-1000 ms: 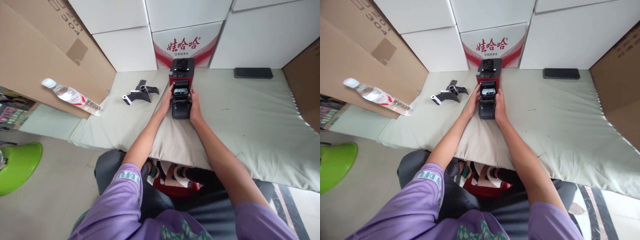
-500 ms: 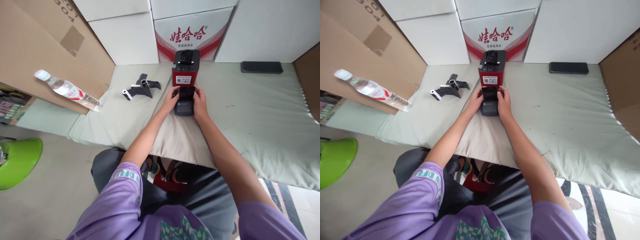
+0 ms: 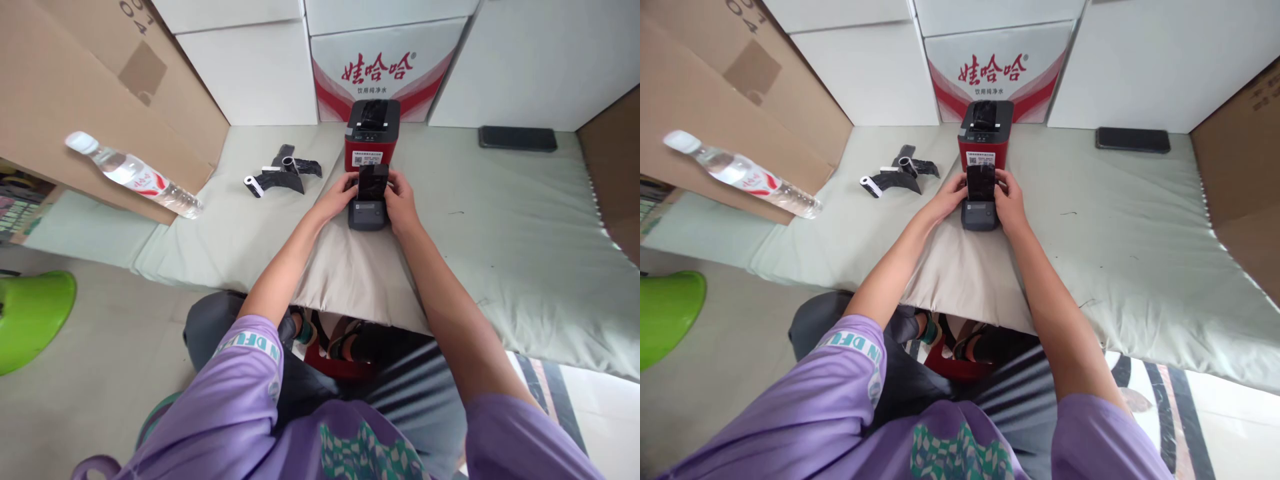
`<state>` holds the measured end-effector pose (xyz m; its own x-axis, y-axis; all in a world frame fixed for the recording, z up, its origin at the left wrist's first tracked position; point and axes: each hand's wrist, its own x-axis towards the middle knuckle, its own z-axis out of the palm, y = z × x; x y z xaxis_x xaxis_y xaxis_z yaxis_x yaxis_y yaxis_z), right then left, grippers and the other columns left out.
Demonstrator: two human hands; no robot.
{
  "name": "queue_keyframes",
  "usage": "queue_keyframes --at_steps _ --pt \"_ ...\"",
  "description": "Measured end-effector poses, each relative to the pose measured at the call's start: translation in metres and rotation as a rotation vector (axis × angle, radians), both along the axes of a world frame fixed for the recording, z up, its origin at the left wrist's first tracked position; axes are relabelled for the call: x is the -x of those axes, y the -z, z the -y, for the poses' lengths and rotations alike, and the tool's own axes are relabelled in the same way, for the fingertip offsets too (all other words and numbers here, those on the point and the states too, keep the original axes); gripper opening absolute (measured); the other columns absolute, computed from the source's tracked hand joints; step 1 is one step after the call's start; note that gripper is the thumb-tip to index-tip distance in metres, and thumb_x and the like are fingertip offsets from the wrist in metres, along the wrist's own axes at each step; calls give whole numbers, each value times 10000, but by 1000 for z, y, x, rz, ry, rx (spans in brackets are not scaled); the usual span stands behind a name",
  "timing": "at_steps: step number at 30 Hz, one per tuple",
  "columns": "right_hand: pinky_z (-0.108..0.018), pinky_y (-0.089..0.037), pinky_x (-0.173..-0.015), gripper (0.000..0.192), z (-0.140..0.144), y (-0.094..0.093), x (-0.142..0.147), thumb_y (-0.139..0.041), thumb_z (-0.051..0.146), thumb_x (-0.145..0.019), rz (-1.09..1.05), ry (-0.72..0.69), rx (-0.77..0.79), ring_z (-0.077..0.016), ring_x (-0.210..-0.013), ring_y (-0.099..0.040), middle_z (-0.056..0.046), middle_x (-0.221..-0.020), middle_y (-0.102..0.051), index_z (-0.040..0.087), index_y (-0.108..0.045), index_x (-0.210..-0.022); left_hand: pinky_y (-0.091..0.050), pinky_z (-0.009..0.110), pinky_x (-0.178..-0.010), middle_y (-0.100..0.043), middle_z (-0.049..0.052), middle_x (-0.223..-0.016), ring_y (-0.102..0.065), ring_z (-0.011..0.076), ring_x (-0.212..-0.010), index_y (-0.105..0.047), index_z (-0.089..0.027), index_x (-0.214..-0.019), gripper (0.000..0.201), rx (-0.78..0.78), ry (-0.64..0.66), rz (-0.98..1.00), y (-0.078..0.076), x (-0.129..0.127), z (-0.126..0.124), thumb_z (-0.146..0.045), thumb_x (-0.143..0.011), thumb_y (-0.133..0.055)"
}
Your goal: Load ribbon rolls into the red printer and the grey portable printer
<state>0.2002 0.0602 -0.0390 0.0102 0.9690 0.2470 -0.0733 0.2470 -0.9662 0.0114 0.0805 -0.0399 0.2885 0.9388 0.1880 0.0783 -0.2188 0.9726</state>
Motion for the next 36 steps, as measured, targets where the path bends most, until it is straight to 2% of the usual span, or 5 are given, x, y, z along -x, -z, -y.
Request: queue_keyframes --at_steps 9,17,23,27,36 --pt "-514 -522 -1168 643 -8 10 -3 -822 618 -719 -38 28 26 -249 -1205 -706 -81 -1374 -711 285 -630 -1234 -427 468 -1265 -688 116 -1465 -609 280 -1447 -653 -225 -1331 402 -34 -64 29 7 -5 4 -404 -971 -678" --pt "-587 -451 -1235 361 22 2 -1 -612 445 -870 150 253 43 -274 -1302 -646 -123 -1321 -687 257 -588 -1177 -386 435 -1308 -692 126 -1482 -621 219 -1449 -659 -195 -1320 392 -38 -232 82 12 -7 15 -178 -956 -515" --pt "-725 -285 -1304 1148 68 -9 38 -868 393 -604 398 324 19 -474 -1565 -404 -277 -1622 -453 166 -316 -1585 -462 413 -1264 -693 139 -1482 -627 195 -1449 -631 -164 -1235 558 129 -211 227 4 -11 14 20 -748 -432" --pt "-763 -264 -1284 1195 80 -11 57 -926 404 -562 442 477 -32 -495 -1509 -442 -252 -1525 -526 218 -332 -1583 -495 431 -1233 -746 106 -1404 -647 209 -1427 -615 -203 -1219 562 173 -239 266 -2 -13 17 -3 -721 -449" --pt "-703 -120 -1361 1147 20 -50 -32 -888 300 -602 450 672 -24 -497 -1540 -329 -210 -1525 -462 225 -290 -1577 -520 441 -1185 -786 129 -1300 -735 214 -1283 -609 -195 -1239 492 150 -263 164 0 -11 25 -50 -797 -450"
